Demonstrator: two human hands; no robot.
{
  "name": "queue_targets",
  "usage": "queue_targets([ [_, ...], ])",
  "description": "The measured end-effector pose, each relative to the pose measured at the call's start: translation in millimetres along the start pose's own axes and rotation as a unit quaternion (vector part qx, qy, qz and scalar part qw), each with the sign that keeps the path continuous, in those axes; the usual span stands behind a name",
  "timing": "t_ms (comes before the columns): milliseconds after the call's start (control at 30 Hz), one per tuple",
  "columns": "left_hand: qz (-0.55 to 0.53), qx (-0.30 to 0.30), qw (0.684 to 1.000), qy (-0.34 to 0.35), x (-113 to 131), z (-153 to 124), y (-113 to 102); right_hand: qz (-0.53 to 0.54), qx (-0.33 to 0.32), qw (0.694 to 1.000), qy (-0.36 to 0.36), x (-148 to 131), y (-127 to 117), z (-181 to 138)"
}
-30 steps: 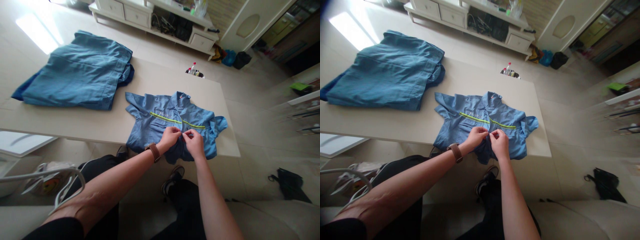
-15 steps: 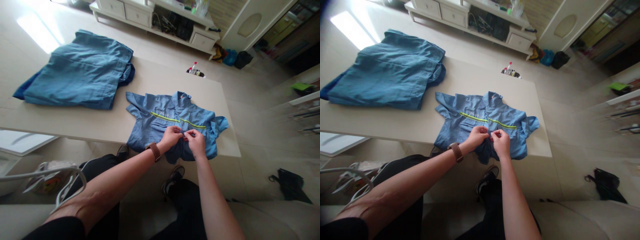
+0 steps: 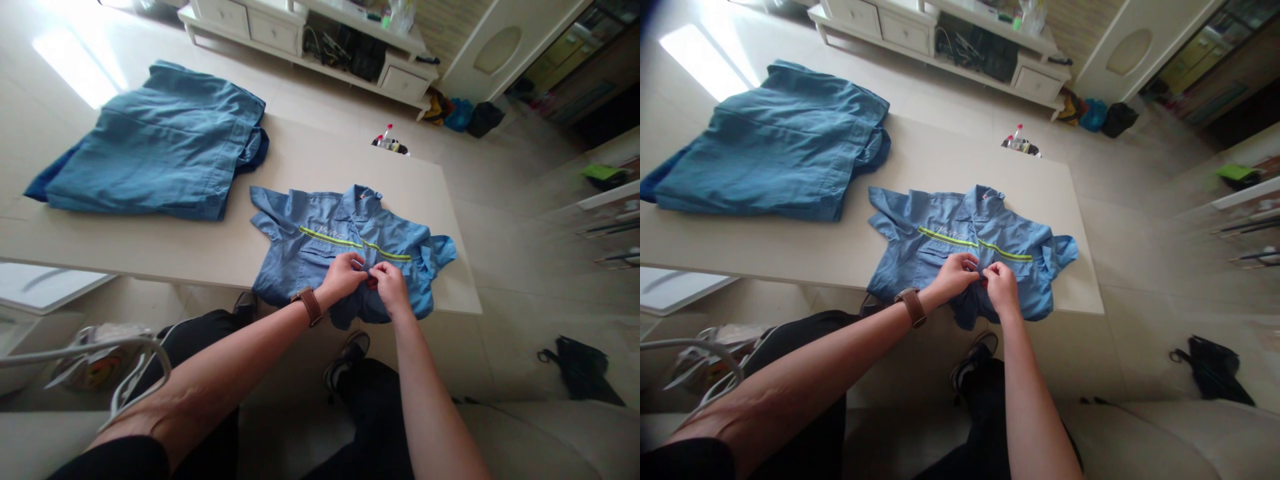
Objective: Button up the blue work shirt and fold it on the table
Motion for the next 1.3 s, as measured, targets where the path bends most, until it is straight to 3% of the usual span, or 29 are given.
queue_targets([
  [133,0.081,-0.01,0.996,0.029,10.1,-8.8,-4.3,-0.088,0.037,0.994,-0.061,-11.7,-3.5,-3.2],
  [300,0.137,-0.067,0.986,0.069,14.0,-24.3,-1.2,-0.118,0.091,0.983,-0.109,-17.4,-6.0,-3.8],
  [500,0.175,-0.166,0.968,0.073,9.6,-41.4,8.4,-0.217,0.07,0.969,-0.093,-3.0,-1.8,1.3],
  [633,0.208,-0.195,0.957,0.059,5.7,-42.9,8.4,-0.28,0.068,0.95,-0.122,-5.0,-5.8,0.4],
  [800,0.263,-0.223,0.938,0.043,3.4,-36.6,6.4,-0.286,0.078,0.944,-0.144,-12.4,-11.1,-2.1],
  [900,0.272,-0.198,0.941,0.026,0.2,-27.5,4.5,-0.281,0.08,0.946,-0.144,-15.4,-12.9,-3.7],
  [1067,0.286,-0.078,0.954,0.038,-5.9,-8.9,7.6,-0.255,0.089,0.953,-0.141,-18.5,-16.1,-5.5],
  [1300,0.382,-0.062,0.918,0.084,-4.6,-11.9,32.9,-0.233,0.081,0.958,-0.145,-16.2,-16.8,-4.7],
])
Point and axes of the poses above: each hand's wrist, its own z-axis towards the middle knuckle, its own y-axis out of the palm, x = y × z, the point moved 5 cm from there along z, towards the middle knuckle, and after that the axes turned 4 degrees about x, right-handed, at the moved point
